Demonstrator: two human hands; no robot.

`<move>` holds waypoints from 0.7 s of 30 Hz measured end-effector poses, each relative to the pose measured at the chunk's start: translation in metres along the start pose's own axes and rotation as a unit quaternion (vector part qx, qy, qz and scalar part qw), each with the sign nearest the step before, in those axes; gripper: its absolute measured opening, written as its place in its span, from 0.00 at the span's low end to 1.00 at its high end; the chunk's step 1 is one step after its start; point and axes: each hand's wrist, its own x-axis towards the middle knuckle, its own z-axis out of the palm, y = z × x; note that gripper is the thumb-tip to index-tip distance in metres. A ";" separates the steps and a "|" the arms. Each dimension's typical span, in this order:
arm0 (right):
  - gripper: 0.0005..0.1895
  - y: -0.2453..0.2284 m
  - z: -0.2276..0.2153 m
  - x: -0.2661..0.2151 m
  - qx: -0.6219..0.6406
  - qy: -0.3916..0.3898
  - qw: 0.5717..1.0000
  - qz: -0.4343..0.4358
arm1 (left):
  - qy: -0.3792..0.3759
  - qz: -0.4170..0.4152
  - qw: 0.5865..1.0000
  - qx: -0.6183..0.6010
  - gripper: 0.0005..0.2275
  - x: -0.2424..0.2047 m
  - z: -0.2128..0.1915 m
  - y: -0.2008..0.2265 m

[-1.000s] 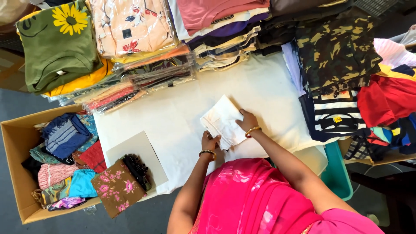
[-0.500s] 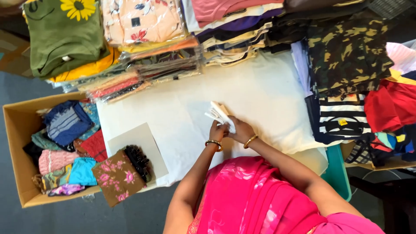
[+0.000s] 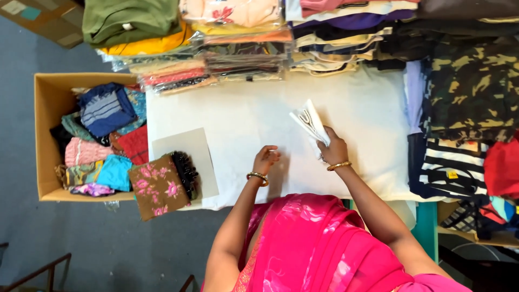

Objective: Folding various colored t-shirts and garments on a white workstation and placing them into sorted stacks and boxes.

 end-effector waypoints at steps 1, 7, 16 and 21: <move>0.28 -0.003 0.002 -0.001 -0.001 -0.001 1.000 -0.001 | 0.037 -0.021 0.999 -0.010 0.12 -0.006 -0.010 -0.004; 0.30 -0.026 0.038 -0.011 -0.053 -0.055 0.996 -0.051 | 0.119 -0.112 0.983 -0.087 0.15 -0.038 -0.027 0.025; 0.40 -0.061 0.079 -0.011 -0.118 -0.178 0.971 -0.111 | 0.143 -0.134 0.938 -0.286 0.21 -0.016 -0.022 -0.022; 0.42 -0.064 0.079 -0.008 -0.171 -0.179 0.964 -0.092 | 0.175 -0.073 0.963 -0.190 0.16 -0.021 0.000 0.003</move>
